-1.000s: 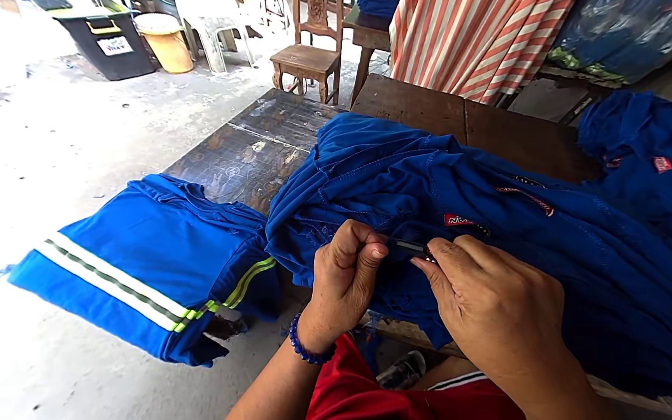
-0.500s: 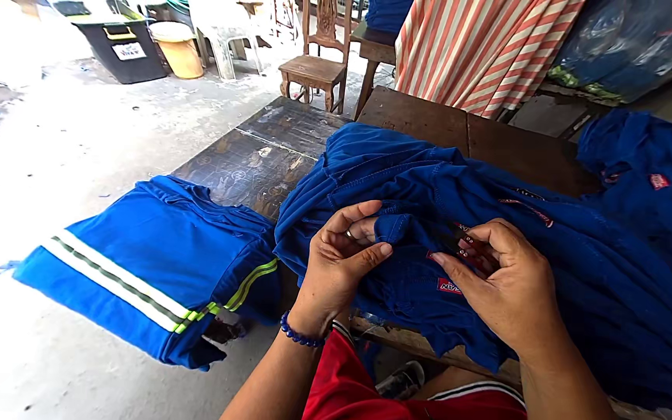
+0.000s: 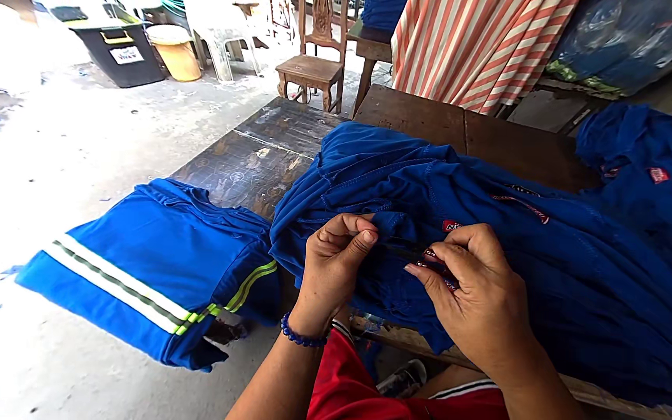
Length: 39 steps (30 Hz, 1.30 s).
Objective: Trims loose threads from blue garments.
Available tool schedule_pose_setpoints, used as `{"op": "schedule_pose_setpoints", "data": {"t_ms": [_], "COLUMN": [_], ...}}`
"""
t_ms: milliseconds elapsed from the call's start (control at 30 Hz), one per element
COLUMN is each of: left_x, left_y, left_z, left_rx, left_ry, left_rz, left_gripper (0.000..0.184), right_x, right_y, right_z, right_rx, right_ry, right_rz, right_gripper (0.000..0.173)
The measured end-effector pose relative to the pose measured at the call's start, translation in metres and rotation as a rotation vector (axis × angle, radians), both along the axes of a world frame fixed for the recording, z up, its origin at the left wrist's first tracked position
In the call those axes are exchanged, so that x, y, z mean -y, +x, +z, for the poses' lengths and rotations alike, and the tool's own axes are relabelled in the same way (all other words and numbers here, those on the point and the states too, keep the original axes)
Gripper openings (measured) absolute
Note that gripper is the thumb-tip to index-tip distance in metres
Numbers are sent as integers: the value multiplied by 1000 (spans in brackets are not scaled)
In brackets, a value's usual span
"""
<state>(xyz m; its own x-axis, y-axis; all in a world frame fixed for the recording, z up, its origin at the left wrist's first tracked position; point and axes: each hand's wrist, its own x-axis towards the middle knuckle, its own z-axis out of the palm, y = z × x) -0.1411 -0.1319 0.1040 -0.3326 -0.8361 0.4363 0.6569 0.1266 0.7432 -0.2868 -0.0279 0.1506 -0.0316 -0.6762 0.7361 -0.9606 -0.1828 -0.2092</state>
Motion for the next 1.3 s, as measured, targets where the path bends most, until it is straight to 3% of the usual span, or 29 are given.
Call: {"op": "schedule_pose_setpoints", "data": {"t_ms": [300,400,533,633,767,833,967,1067,1133,1233,1300], "left_x": [1,0,0,-2,-5,-6,0,12,24,41,43], "left_y": [3,2,5,6,6,5,1,-6,-15,-31,-39], "left_z": [-4,-2,-1,-1,4,12,36,56,64,66,68], "left_rx": [3,-22,-18,-84,-69,-11,113,208,318,708,881], "left_ry": [-25,22,28,18,-47,-141,-374,-532,-607,-648,-672], "left_rz": [-44,-51,-58,-74,-26,68,299,437,519,663,722], "left_gripper": [7,13,22,7,29,31,30,24,15,10,10], "right_x": [10,6,-24,-57,-77,-77,-75,-58,-42,-20,-14], "right_y": [15,9,-15,-34,-47,-54,-73,-95,-111,-127,-130], "right_z": [2,3,3,-4,-14,-13,15,43,54,61,61], "right_rx": [-126,-62,120,29,-142,-128,-29,-41,1,214,309], "right_ry": [-8,-13,-49,-89,-41,-80,-158,-216,-111,203,287], "right_rz": [-125,-109,-69,-201,-363,-355,-245,-283,-371,-474,-506], "right_gripper": [26,27,29,34,25,15,15,19,19,22,26]}}
